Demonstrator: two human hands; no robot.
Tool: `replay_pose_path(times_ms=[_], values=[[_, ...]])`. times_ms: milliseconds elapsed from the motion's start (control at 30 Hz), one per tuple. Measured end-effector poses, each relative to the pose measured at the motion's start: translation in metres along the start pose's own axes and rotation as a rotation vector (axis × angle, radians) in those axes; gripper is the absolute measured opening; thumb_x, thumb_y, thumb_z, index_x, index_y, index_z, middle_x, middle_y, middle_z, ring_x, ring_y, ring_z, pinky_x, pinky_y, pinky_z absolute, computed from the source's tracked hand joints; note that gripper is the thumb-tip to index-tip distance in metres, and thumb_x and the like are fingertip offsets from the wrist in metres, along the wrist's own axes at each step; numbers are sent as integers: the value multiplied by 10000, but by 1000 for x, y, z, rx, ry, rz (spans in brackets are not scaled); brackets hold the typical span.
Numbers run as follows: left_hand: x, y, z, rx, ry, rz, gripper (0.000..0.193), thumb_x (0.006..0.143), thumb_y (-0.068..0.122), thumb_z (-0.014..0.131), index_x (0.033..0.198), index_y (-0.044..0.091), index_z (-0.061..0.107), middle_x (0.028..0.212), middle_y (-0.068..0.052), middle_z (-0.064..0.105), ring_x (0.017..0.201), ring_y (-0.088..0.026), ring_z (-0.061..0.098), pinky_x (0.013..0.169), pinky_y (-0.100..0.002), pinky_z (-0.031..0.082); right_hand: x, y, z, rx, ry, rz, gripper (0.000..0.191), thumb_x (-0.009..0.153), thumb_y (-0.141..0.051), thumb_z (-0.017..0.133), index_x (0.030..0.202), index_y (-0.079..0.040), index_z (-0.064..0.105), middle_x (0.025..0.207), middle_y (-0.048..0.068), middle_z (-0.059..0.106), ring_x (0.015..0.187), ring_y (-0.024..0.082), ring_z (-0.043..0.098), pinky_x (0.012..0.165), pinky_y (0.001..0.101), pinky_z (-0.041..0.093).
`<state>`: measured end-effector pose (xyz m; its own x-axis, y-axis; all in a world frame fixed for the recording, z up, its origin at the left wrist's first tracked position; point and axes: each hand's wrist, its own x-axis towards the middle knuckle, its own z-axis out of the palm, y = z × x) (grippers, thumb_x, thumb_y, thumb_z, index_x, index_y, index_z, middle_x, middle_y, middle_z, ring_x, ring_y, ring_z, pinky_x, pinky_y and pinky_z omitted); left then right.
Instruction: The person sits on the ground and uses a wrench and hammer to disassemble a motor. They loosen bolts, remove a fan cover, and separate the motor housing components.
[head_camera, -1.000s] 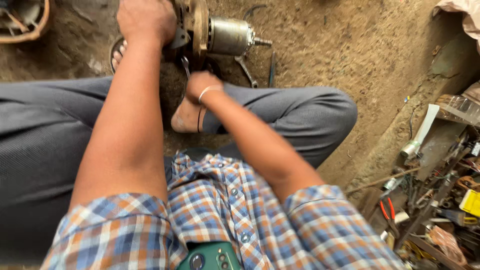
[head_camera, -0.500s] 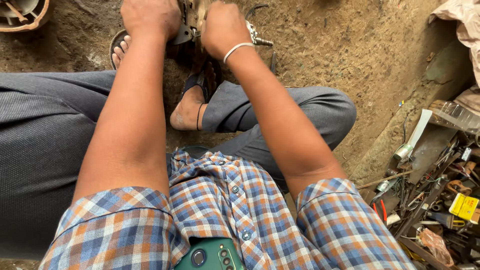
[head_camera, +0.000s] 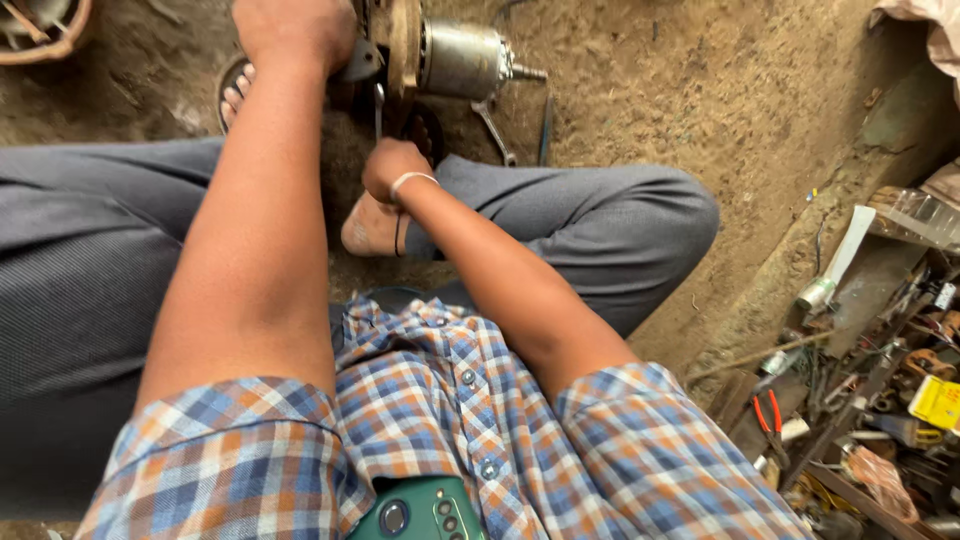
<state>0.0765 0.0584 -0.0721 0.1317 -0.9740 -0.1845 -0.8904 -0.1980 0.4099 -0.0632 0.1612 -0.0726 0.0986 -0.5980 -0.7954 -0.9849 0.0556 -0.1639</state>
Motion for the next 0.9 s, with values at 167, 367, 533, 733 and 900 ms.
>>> replay_pose_path(times_ms=[167,367,533,733,900], values=[[2,3,-3,-8,-30,-70,371,971,355,561,861,75,779,794,-206,736,774,-406,725,665,-533,560,-32,22,-69,-164,10,59,295,850,-228,665,1062,-38,743,1143,239,697,1063,392,700,896,471,575],[-1,3,-5,-14,-52,-75,350,974,328,553,879,75,773,811,-206,740,759,-395,728,654,-518,562,-76,5,-163,-106,299,-107,288,930,-342,647,1022,-105,783,1066,215,736,1006,413,696,922,519,537],[0,3,-5,7,24,-37,353,984,318,552,868,72,777,815,-217,738,739,-409,722,661,-535,566,-44,-9,-171,-240,346,-88,275,841,-270,695,1008,-60,754,1058,247,705,998,436,682,881,503,548],[-1,1,-2,-45,122,-92,424,983,378,558,875,24,764,849,-257,733,843,-456,712,716,-549,565,-10,6,-105,-297,209,-126,246,821,-177,671,1008,-29,731,1026,216,735,949,377,739,822,476,600],[-6,2,-2,-55,164,-99,371,947,373,594,926,44,764,931,-238,727,863,-439,691,801,-559,544,-21,4,-29,-125,145,-101,233,846,-174,626,985,-39,755,1045,242,728,966,392,730,840,476,597]])
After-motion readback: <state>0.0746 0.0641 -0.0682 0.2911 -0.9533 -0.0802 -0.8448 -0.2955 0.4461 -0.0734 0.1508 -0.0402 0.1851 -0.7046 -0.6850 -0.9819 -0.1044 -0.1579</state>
